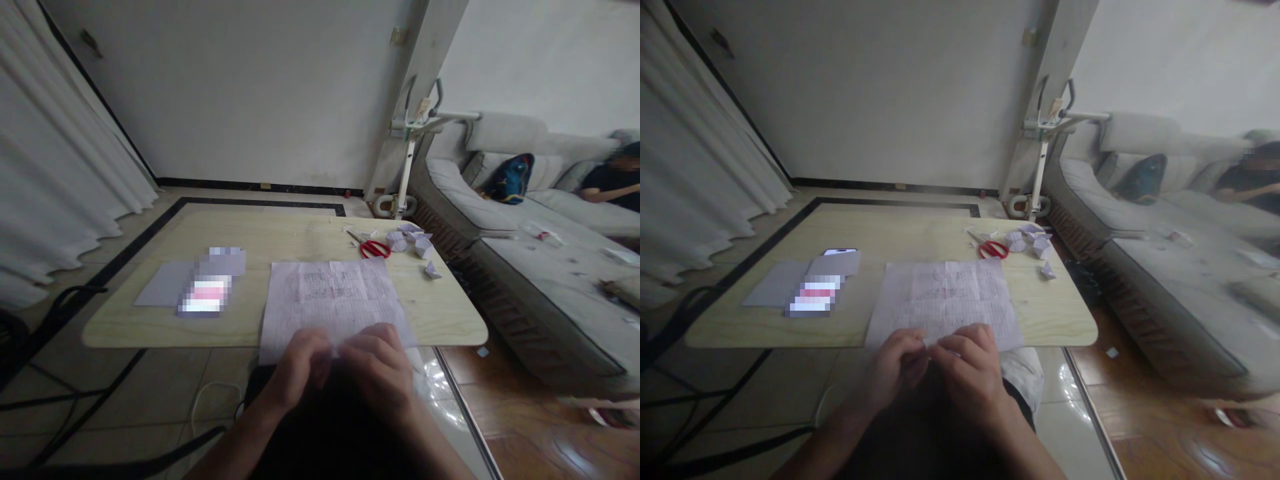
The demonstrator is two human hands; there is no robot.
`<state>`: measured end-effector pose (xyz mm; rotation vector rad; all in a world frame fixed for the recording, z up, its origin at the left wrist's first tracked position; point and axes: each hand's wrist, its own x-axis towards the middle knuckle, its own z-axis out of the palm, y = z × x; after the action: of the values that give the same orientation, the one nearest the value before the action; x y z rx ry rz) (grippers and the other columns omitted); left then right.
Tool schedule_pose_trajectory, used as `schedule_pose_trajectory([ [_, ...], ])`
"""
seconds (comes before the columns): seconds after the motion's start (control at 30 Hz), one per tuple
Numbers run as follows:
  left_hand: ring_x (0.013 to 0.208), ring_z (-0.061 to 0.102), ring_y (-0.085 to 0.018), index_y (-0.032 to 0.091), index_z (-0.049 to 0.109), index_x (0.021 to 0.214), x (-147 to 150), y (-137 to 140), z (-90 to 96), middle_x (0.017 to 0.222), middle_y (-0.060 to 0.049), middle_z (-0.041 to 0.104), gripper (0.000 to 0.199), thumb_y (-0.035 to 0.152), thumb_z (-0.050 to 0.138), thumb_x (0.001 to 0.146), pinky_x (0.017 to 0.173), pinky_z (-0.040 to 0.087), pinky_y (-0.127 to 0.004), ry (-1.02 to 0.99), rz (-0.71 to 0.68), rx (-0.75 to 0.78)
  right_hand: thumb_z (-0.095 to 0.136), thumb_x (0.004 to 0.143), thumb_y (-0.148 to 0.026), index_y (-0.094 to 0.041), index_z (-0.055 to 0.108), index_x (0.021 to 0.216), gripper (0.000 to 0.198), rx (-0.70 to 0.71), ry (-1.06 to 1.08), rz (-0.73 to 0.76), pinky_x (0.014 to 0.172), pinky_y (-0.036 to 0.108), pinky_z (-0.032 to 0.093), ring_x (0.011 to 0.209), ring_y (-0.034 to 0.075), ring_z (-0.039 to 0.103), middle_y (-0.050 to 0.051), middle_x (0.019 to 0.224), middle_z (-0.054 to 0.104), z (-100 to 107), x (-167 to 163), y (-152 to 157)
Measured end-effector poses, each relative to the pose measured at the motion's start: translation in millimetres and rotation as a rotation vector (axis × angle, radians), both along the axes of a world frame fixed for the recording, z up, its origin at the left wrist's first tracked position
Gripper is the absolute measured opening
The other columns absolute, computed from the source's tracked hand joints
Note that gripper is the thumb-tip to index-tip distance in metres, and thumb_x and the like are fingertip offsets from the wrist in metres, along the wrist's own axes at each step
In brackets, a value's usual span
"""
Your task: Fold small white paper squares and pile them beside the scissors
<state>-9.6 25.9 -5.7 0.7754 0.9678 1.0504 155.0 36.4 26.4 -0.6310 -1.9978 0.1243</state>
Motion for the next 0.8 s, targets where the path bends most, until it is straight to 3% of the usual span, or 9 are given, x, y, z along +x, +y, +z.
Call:
schedule_pose_trajectory([
  [0.1, 0.035, 0.035, -0.010, 0.021, 0.044, 0.049, -5.7, 1.1, 8.7, 0.040, 0.005, 0.039, 0.036, 0.029, 0.043, 0.084, 0.035, 0.024, -0.022, -0.013, -0.010, 0.013, 0.057, 0.087, -0.005, -0.025, 0.070, 0.101, 0.028, -0.046, 0.123, -0.035, 0.063, 0.036, 0.048, 0.073, 0.021, 0.060, 0.004, 0.079, 0.071, 1.3, -0.5, -1.7],
  [0.17, 0.041, 0.042, -0.010, 0.020, 0.049, 0.053, -9.0, -0.7, 16.3, 0.046, 0.003, 0.046, 0.034, 0.028, 0.044, 0.086, 0.039, 0.030, -0.022, 0.022, 0.012, 0.083, 0.058, 0.086, -0.004, -0.024, 0.069, 0.095, 0.025, -0.169, 0.268, -0.065, 0.063, 0.035, 0.048, 0.073, 0.020, 0.060, 0.004, 0.078, 0.068, 2.6, -1.6, -2.7],
  [0.27, 0.065, 0.057, -0.013, 0.018, 0.065, 0.076, -8.8, -6.5, 26.5, 0.070, 0.000, 0.062, 0.016, 0.021, 0.053, 0.087, 0.060, 0.046, -0.023, 0.290, 0.070, 0.368, 0.059, 0.086, -0.006, -0.023, 0.068, 0.085, 0.019, -0.409, 0.447, -0.055, 0.064, 0.033, 0.048, 0.072, 0.019, 0.059, 0.002, 0.076, 0.063, 5.4, -4.1, -3.7],
  [0.37, 0.085, 0.061, -0.016, 0.022, 0.067, 0.098, -3.4, -10.4, 32.2, 0.091, -0.001, 0.067, 0.014, 0.018, 0.061, 0.086, 0.079, 0.048, -0.025, 0.416, 0.105, 0.543, 0.059, 0.087, -0.008, -0.022, 0.066, 0.079, 0.018, -0.531, 0.513, -0.008, 0.064, 0.031, 0.046, 0.071, 0.017, 0.057, 0.001, 0.073, 0.062, 7.4, -6.3, -4.7],
  [0.8, 0.076, 0.063, -0.014, 0.020, 0.067, 0.082, -0.7, -8.6, 36.0, 0.079, 0.001, 0.068, 0.008, 0.019, 0.064, 0.089, 0.071, 0.049, -0.022, 0.557, 0.175, 0.658, 0.058, 0.088, -0.020, -0.020, 0.063, 0.072, 0.017, -0.681, 0.503, -0.005, 0.061, 0.028, 0.043, 0.066, 0.016, 0.054, 0.000, 0.070, 0.059, 6.4, -9.9, -7.7],
])
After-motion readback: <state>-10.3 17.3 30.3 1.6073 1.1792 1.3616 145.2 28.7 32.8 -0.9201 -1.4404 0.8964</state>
